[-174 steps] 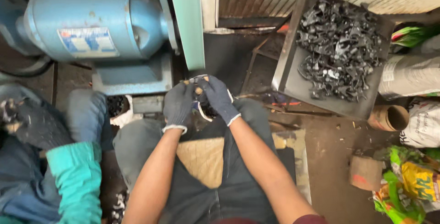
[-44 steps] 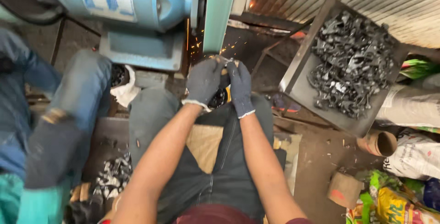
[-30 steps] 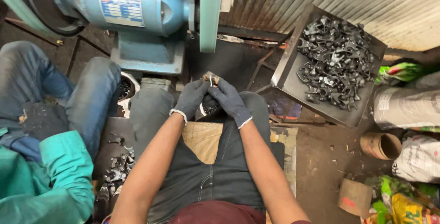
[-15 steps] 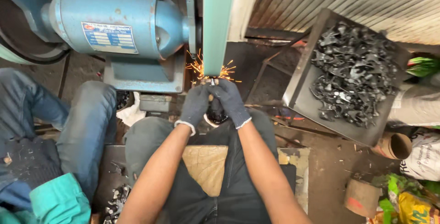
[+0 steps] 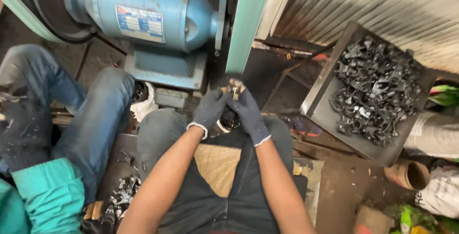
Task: The person sits on the floor and repeatedly presses small metal parts against a belt grinder to smooth their surfaces. They handle the parts one at a time, rotating them in gloved hands to grind different edges, and place finished pieces into a nearby metal tray.
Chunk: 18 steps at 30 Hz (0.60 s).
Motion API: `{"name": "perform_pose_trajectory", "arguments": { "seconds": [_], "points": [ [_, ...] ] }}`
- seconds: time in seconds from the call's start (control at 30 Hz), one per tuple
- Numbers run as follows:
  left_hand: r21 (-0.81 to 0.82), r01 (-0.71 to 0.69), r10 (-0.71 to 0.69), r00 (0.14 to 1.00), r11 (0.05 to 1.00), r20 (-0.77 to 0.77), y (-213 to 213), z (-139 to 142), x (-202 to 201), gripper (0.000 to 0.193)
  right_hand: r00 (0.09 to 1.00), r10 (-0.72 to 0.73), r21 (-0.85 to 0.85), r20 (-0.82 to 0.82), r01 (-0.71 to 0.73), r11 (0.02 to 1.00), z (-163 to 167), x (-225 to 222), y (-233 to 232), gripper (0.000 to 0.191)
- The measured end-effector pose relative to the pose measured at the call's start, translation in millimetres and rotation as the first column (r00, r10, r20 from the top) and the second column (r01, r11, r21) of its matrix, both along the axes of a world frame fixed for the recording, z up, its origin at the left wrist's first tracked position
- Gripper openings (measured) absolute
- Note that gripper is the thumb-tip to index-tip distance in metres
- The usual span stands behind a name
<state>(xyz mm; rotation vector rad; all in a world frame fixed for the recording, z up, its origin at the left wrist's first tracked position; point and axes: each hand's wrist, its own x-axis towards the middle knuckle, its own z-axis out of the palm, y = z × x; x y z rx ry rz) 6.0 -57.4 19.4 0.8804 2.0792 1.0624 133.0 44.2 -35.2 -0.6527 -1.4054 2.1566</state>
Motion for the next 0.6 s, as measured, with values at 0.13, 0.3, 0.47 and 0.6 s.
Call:
{"name": "perform_pose_trajectory", "arguments": {
  "seconds": [0.13,0.3,0.47,0.6],
  "points": [
    [-0.113,-0.128,0.137,0.988,0.985,0.076,11.5,8.8,-8.9,0.045,0.998,0.038,-0.150,-0.040,-0.044,0.988,0.5,-13.2,5.6,0.045],
    [-0.151,-0.217,0.239,0.960,0.964,0.149,27.9,3.7,-14.6,0.052,0.999,0.042,-0.313,-0.008,-0.042,0.949,-1.1,-27.4,17.4,0.033],
    [-0.020,-0.119,0.118,0.992,0.993,-0.045,26.4,-1.3,-11.0,0.052,0.998,0.034,0.012,-0.056,-0.034,0.999,-0.5,-10.3,13.0,0.044],
    [-0.063,-0.003,0.018,0.970,0.998,0.243,5.9,5.1,-6.1,0.047,0.992,0.113,0.019,0.057,-0.114,0.993,2.4,13.6,3.3,0.054]
  ]
}}
